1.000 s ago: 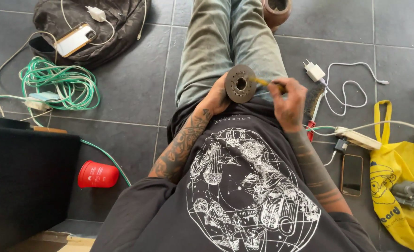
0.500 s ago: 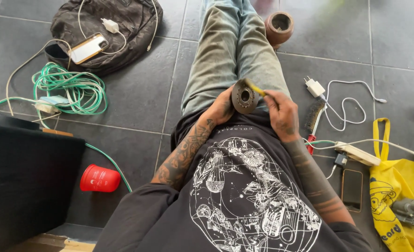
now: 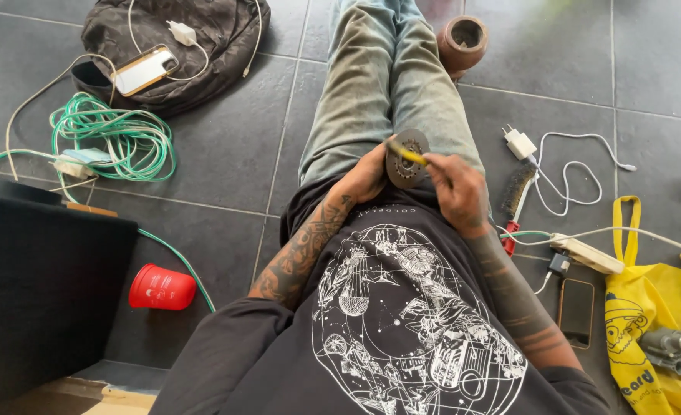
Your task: Cleaning a circular metal motorcycle component using a small brush/scraper while sitting on the floor.
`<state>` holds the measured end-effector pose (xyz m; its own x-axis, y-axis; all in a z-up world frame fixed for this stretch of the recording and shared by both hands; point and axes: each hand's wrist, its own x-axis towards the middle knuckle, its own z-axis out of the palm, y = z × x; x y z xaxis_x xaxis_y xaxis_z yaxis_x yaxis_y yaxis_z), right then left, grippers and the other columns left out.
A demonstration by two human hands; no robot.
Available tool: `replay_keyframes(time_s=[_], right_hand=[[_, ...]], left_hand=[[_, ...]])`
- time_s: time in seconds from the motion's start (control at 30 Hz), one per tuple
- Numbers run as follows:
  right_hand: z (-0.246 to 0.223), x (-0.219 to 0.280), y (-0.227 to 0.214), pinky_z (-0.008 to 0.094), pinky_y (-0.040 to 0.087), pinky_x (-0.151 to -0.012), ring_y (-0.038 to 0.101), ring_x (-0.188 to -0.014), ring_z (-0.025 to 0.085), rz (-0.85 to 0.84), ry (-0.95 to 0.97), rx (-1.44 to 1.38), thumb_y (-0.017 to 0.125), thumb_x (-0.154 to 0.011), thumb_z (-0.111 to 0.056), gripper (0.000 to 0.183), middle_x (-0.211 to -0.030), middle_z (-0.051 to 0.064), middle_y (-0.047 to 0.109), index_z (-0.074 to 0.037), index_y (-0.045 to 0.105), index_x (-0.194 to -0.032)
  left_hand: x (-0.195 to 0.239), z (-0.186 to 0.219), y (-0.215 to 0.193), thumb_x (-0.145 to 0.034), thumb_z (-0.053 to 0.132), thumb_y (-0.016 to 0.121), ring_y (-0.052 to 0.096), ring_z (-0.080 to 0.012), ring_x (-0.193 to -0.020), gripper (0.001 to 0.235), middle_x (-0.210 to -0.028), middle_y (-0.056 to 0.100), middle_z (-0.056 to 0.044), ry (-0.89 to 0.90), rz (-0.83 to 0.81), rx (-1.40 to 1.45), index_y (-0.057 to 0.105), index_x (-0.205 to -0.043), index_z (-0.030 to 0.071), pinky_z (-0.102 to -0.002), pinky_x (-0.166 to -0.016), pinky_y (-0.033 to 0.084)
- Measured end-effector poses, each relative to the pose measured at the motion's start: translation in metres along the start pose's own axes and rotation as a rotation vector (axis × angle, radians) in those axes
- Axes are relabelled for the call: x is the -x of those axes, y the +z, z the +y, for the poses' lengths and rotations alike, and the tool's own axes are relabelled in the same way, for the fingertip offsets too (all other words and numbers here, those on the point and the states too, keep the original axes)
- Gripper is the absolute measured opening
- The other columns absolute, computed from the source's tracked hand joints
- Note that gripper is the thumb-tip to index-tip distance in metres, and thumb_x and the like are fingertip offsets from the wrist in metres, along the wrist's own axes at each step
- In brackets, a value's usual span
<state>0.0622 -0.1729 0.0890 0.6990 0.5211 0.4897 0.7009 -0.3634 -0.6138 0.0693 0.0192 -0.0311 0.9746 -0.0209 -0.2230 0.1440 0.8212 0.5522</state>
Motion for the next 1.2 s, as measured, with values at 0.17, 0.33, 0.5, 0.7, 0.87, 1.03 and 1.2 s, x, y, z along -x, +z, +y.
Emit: replay_keyframes(time_s=[0.17, 0.33, 0.5, 0.7, 0.87, 1.03, 1.2], right_hand=[[0.0, -0.007, -0.005, 0.049, 0.055, -0.085, 0.069, -0.101, 0.043, 0.126, 0.018, 0.017, 0.066, -0.108, -0.014, 0.018, -0.108, 0.02, 0.072, -0.005, 0.072, -0.122], [0.004, 0.001, 0.005, 0.046, 0.056, -0.086, 0.07, -0.103, 0.036, 0.036, 0.057, 0.011, 0.073, -0.1, -0.017, 0.021, -0.107, 0.013, 0.074, -0.014, 0.074, -0.121], [0.007, 0.004, 0.006, 0.047, 0.056, -0.083, 0.07, -0.099, 0.039, 0.069, 0.038, 0.034, 0.079, -0.096, -0.012, 0.022, -0.103, 0.017, 0.074, -0.009, 0.076, -0.118], [0.002, 0.0, -0.003, 0.047, 0.056, -0.085, 0.07, -0.103, 0.04, 0.097, 0.116, -0.074, 0.069, -0.105, -0.011, 0.02, -0.108, 0.02, 0.074, -0.005, 0.072, -0.124], [0.009, 0.008, 0.003, 0.048, 0.057, -0.08, 0.071, -0.098, 0.038, 0.02, 0.066, 0.037, 0.078, -0.096, -0.014, 0.022, -0.1, 0.015, 0.075, -0.012, 0.077, -0.118], [0.003, 0.006, -0.001, 0.044, 0.057, -0.084, 0.071, -0.101, 0.036, 0.047, 0.095, -0.022, 0.076, -0.098, -0.013, 0.022, -0.104, 0.014, 0.075, -0.011, 0.076, -0.12], [0.007, 0.003, -0.003, 0.046, 0.057, -0.084, 0.071, -0.101, 0.037, 0.054, 0.105, -0.006, 0.077, -0.098, -0.014, 0.019, -0.103, 0.016, 0.076, -0.008, 0.076, -0.117]], left_hand=[[0.007, -0.002, 0.0, -0.106, 0.037, 0.062, 0.056, -0.0316, -0.131, 0.043, -0.134, 0.064, -0.021, 0.015, -0.002, -0.002, 0.066, -0.133, 0.004, -0.049, -0.115, 0.04], [0.013, 0.002, 0.002, -0.107, 0.036, 0.061, 0.056, -0.0319, -0.131, 0.042, -0.135, 0.063, -0.021, 0.031, -0.009, -0.016, 0.065, -0.134, 0.005, -0.05, -0.115, 0.041], [0.013, 0.0, 0.006, -0.107, 0.036, 0.06, 0.056, -0.0322, -0.131, 0.041, -0.136, 0.063, -0.021, 0.038, -0.023, -0.014, 0.064, -0.134, 0.005, -0.05, -0.115, 0.041], [0.017, 0.0, 0.01, -0.108, 0.035, 0.06, 0.057, -0.0326, -0.13, 0.04, -0.137, 0.062, -0.022, 0.051, -0.046, -0.013, 0.064, -0.136, 0.007, -0.051, -0.114, 0.042], [0.001, -0.009, -0.007, -0.108, 0.032, 0.06, 0.057, -0.0318, -0.13, 0.038, -0.135, 0.063, -0.021, 0.044, -0.027, -0.028, 0.064, -0.135, 0.006, -0.051, -0.115, 0.042], [0.032, 0.008, 0.031, -0.107, 0.033, 0.058, 0.057, -0.03, -0.13, 0.037, -0.134, 0.063, -0.018, 0.061, -0.024, -0.048, 0.064, -0.132, 0.006, -0.049, -0.114, 0.043], [0.017, -0.002, 0.014, -0.107, 0.031, 0.058, 0.058, -0.0324, -0.128, 0.035, -0.133, 0.063, -0.019, 0.082, -0.034, -0.071, 0.066, -0.13, 0.006, -0.051, -0.113, 0.043]])
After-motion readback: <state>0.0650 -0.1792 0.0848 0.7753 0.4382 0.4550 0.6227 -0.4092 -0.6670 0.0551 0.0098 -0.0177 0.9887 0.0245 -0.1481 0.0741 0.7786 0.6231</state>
